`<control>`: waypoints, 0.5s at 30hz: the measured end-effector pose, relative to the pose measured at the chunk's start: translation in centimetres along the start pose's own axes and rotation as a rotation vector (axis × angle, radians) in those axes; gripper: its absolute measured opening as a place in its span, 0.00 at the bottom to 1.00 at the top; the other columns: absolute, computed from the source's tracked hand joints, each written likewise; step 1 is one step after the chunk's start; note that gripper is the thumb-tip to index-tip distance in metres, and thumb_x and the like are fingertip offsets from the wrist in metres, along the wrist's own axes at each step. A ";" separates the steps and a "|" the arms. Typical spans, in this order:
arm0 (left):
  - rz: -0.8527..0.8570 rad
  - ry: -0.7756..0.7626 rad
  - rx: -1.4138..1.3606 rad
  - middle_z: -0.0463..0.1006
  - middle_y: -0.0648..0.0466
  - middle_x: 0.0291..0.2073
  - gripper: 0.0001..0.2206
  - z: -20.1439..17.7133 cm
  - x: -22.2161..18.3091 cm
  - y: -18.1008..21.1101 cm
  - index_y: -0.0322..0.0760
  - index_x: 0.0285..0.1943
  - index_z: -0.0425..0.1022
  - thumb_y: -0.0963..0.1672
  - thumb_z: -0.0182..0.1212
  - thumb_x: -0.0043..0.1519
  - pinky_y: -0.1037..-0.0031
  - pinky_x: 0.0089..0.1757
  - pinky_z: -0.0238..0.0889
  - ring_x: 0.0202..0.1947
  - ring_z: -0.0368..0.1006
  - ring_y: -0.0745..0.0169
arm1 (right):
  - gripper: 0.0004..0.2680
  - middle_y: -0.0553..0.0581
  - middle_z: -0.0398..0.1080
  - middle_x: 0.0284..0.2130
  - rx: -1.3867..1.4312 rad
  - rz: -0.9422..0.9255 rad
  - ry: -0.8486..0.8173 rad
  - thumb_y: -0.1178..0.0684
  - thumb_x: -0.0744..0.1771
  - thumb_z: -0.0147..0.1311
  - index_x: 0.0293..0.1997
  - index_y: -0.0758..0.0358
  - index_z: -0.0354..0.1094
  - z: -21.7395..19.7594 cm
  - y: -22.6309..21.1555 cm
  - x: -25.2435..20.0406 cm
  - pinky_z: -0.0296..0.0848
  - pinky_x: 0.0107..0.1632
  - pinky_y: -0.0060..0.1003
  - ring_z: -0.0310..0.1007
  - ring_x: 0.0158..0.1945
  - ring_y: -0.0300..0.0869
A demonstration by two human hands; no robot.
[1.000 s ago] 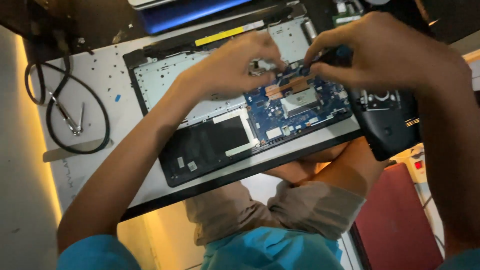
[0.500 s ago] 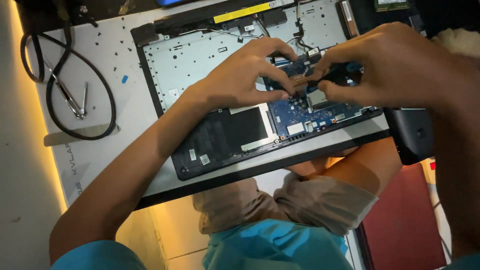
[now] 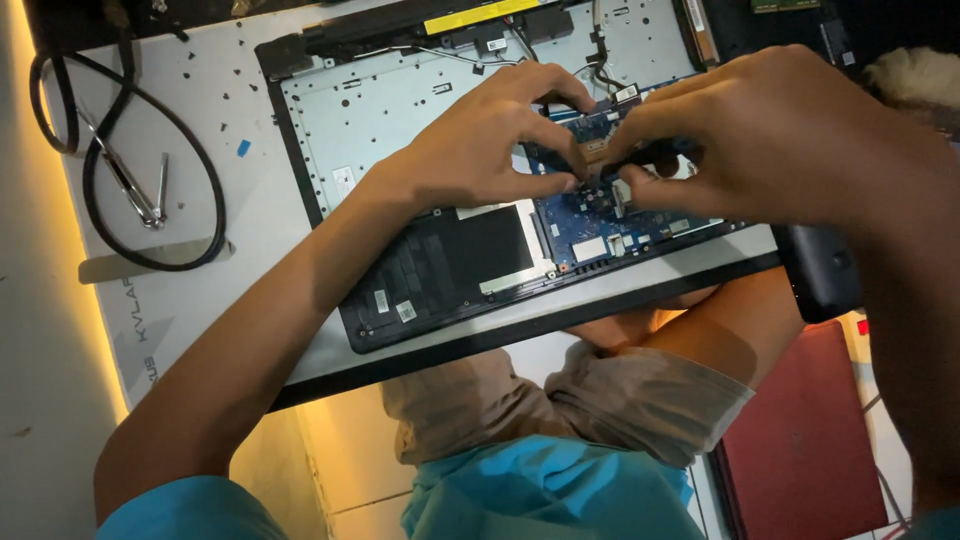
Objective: Installing a copper heatsink onto a laptop motherboard and securing it with screws after cleaning the area with a brush.
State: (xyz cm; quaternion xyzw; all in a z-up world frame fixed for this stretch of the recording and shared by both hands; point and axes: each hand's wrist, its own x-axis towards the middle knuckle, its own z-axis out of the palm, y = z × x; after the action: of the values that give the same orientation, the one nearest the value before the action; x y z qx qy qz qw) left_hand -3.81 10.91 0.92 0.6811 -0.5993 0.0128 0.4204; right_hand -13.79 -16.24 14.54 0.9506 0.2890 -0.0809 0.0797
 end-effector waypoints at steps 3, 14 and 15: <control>-0.016 -0.001 0.003 0.77 0.51 0.70 0.05 0.0 0.1 0.1 0.49 0.49 0.95 0.45 0.83 0.66 0.51 0.70 0.63 0.70 0.71 0.45 | 0.11 0.44 0.89 0.50 -0.082 -0.034 0.016 0.43 0.67 0.72 0.56 0.34 0.86 -0.9 -1.5 0.1 0.81 0.31 0.39 0.87 0.29 0.40; -0.030 0.009 -0.011 0.78 0.52 0.68 0.05 -0.2 0.1 0.5 0.47 0.49 0.96 0.43 0.82 0.66 0.52 0.70 0.63 0.69 0.72 0.47 | 0.10 0.42 0.87 0.54 -0.186 0.052 -0.165 0.46 0.69 0.68 0.56 0.32 0.85 -3.0 -3.7 1.6 0.90 0.36 0.43 0.93 0.35 0.44; -0.024 0.011 0.004 0.78 0.53 0.68 0.05 -0.2 0.2 0.5 0.47 0.50 0.96 0.43 0.82 0.67 0.52 0.70 0.63 0.69 0.72 0.48 | 0.10 0.44 0.87 0.53 -0.195 0.027 -0.145 0.47 0.68 0.68 0.55 0.36 0.85 -3.2 -3.7 1.8 0.90 0.35 0.43 0.93 0.35 0.46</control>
State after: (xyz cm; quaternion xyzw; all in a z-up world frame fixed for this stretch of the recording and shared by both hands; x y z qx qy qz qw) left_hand -4.09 10.92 1.40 0.6891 -0.5885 0.0128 0.4225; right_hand -14.02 -11.60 16.90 0.9337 0.2763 -0.1200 0.1935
